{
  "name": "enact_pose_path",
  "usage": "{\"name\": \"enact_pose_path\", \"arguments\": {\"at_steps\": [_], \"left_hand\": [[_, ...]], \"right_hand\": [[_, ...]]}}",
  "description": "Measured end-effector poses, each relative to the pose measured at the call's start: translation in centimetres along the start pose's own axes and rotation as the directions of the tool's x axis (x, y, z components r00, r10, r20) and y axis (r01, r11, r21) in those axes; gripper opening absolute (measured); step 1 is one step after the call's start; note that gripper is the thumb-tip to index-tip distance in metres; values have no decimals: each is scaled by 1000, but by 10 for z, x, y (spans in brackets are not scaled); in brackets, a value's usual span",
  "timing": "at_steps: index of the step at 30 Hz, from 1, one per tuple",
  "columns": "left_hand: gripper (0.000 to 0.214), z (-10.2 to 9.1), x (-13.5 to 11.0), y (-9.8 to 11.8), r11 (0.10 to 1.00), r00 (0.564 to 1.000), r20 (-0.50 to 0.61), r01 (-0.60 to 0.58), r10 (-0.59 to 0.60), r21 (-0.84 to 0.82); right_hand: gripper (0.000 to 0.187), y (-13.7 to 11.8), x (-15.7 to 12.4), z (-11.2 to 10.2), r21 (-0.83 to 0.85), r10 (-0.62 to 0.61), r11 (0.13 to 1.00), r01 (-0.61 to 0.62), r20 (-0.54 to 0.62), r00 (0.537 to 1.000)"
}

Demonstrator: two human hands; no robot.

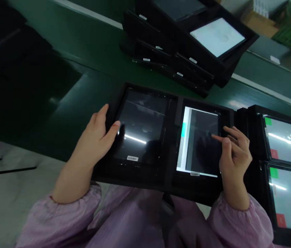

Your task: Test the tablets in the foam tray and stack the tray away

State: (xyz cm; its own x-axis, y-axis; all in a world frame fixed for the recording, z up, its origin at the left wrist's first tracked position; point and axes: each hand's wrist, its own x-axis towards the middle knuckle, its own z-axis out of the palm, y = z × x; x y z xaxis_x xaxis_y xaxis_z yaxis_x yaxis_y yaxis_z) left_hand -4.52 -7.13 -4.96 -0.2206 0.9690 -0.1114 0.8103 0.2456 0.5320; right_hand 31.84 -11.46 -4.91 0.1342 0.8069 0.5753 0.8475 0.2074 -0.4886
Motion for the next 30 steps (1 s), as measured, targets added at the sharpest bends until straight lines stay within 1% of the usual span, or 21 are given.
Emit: {"name": "enact_pose_path", "arguments": {"at_steps": [4,7,9,12,15,18,22,24,25,28,30], "left_hand": [[99,0,1,-1,1000,1000,6,5,-5,9],[103,0,0,-1,1000,1000,21,15,-16,21],[105,0,0,-1,1000,999,31,20,-20,15],[104,0,-1,-2,1000,999,31,21,-21,-5],[98,0,-2,-2,999,1000,18,17,-17,-32],[96,-1,-1,-1,998,999,23,23,-22,-53],[98,-2,0,-1,998,999,17,33,-33,-53],[98,-2,1,-3,998,999,0,33,-33,-46],[98,-2,2,-3,998,999,-7,33,-33,-45],[95,-1,2,-5,998,999,-17,26,-27,-52],[93,-2,2,-5,998,999,-27,22,-24,-64]], "right_hand": [[34,4,-2,3,-17,-16,1000,17,17,1000],[33,11,1,5,-46,-51,998,53,40,998],[34,16,8,6,-98,-76,992,82,66,995],[40,23,22,8,-172,-67,982,79,76,995],[41,25,29,14,-170,-81,981,98,107,991],[37,23,25,21,-122,-112,983,137,194,975],[36,21,18,24,-140,-101,981,135,231,968],[37,21,18,23,-145,-86,982,121,228,970],[38,21,19,22,-136,-73,985,103,209,975],[40,19,21,18,-86,-2,996,12,120,993],[44,18,22,17,-58,46,997,-41,95,994]]}}
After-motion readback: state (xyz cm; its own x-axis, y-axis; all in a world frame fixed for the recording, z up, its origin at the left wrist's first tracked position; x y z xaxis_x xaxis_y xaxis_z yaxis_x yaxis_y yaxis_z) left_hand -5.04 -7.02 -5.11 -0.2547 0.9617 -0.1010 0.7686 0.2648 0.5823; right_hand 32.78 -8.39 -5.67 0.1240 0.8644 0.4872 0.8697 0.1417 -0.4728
